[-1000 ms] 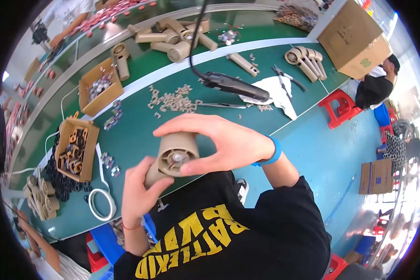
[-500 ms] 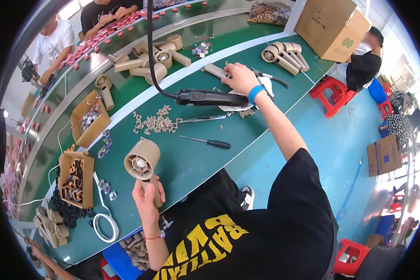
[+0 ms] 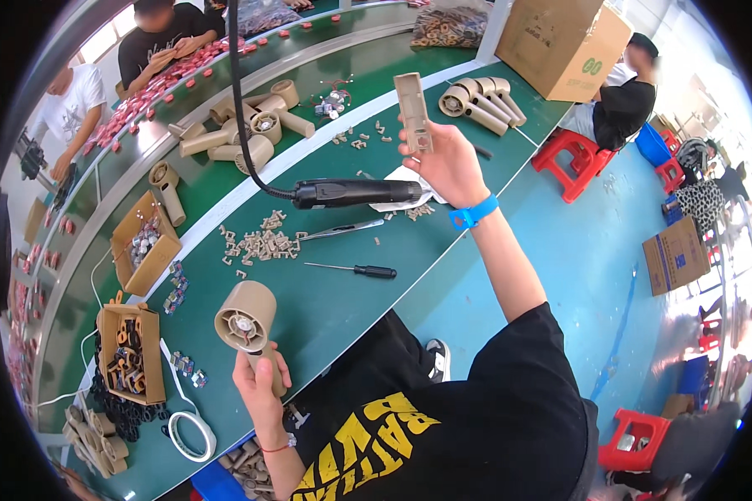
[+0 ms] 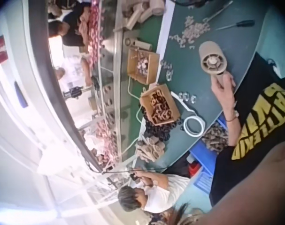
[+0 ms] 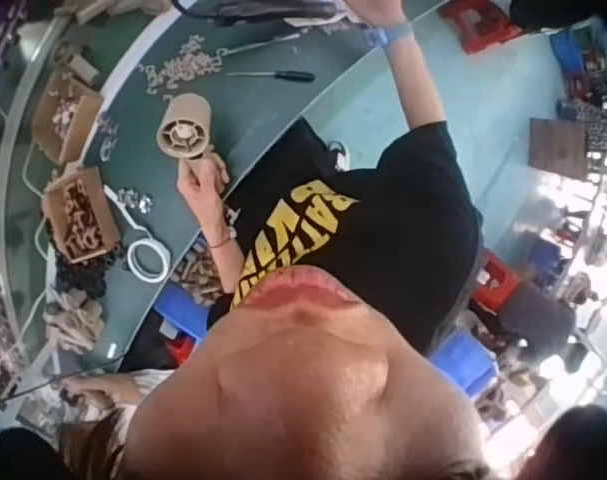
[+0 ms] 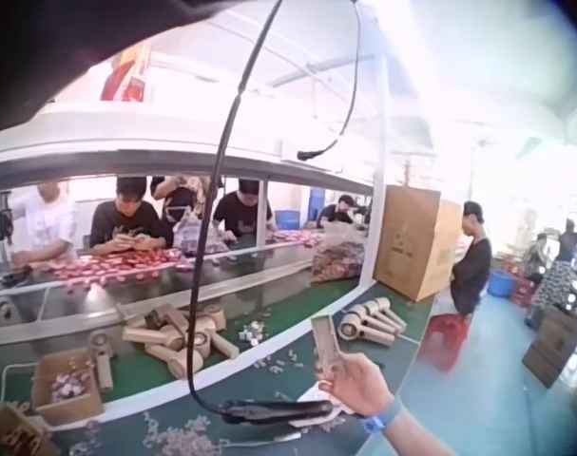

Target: Assemble small portable fans by installing batteries, circuit boards, and fastening the plastic casing using an electric screwdriver.

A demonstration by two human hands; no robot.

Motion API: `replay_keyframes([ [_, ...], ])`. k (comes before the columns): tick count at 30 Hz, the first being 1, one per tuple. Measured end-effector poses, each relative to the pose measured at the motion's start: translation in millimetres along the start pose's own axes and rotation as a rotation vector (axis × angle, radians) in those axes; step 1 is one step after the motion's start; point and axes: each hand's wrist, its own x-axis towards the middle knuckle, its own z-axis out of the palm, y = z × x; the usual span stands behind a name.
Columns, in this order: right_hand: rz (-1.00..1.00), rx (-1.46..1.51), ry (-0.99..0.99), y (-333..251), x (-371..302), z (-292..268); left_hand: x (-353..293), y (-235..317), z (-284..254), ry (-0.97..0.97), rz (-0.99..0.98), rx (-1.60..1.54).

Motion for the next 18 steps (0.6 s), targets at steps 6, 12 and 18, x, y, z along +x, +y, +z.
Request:
replay_keyframes([
  [6,-0.496,-0.88,0.225,9,-35,40,0,-1,-4,-0.057,-0.015,-0.036],
  [12,-0.865,-1.474,0.155,10,-65,70,0,-1,1,0.006,0.014,0.009],
  [18,-0.363,-0.713,0.138,10,-77,80,-1,1,1,0.01,0.019,0.008],
])
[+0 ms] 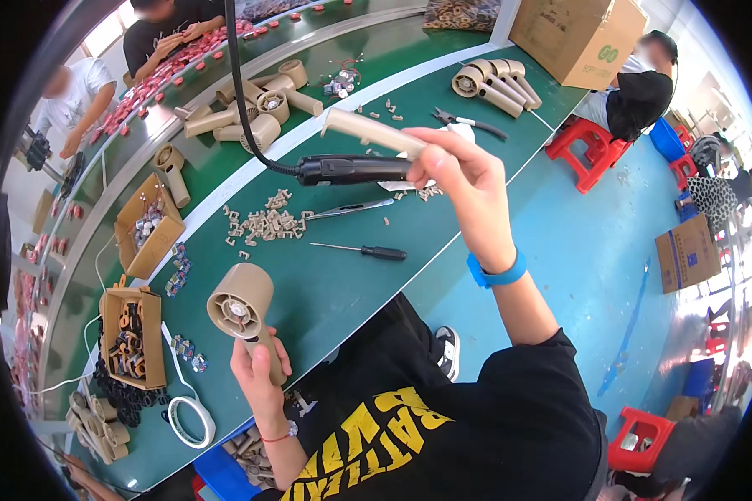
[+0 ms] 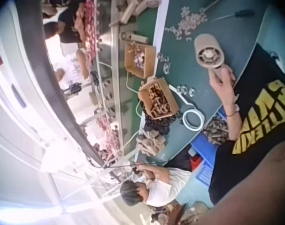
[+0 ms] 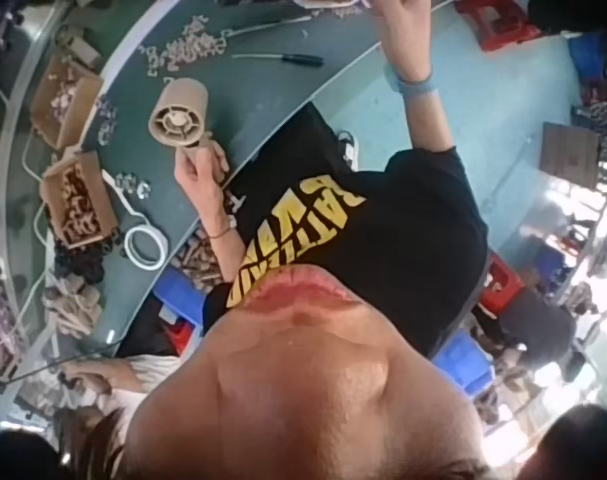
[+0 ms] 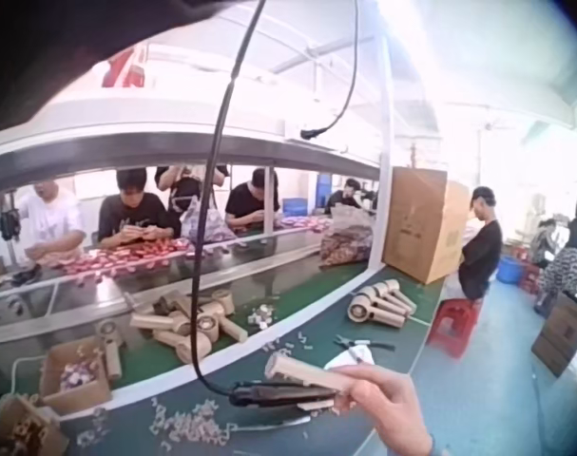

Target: Assemble small portable fans by installing batteries, circuit boards, and fastening the plastic casing using an electric screwdriver.

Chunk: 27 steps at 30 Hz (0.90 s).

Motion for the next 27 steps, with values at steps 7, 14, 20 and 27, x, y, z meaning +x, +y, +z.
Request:
replay_keyframes([
  [7,0.145,0.111,0.006,-3,-16,7,0,-4,-7,-0.066,-0.01,-0.074],
  [14,0.442,0.613,0.006,-6,-27,8,0,-4,-4,-0.052,-0.008,-0.025],
  [20,0.457,0.707,-0.018,-10,-30,12,1,-1,-1,-0.037,-0.004,-0.014],
  [27,0.464,0.821,-0.11,-6,-33,9,1,-2,-2,-0.034,0.011,0.012],
])
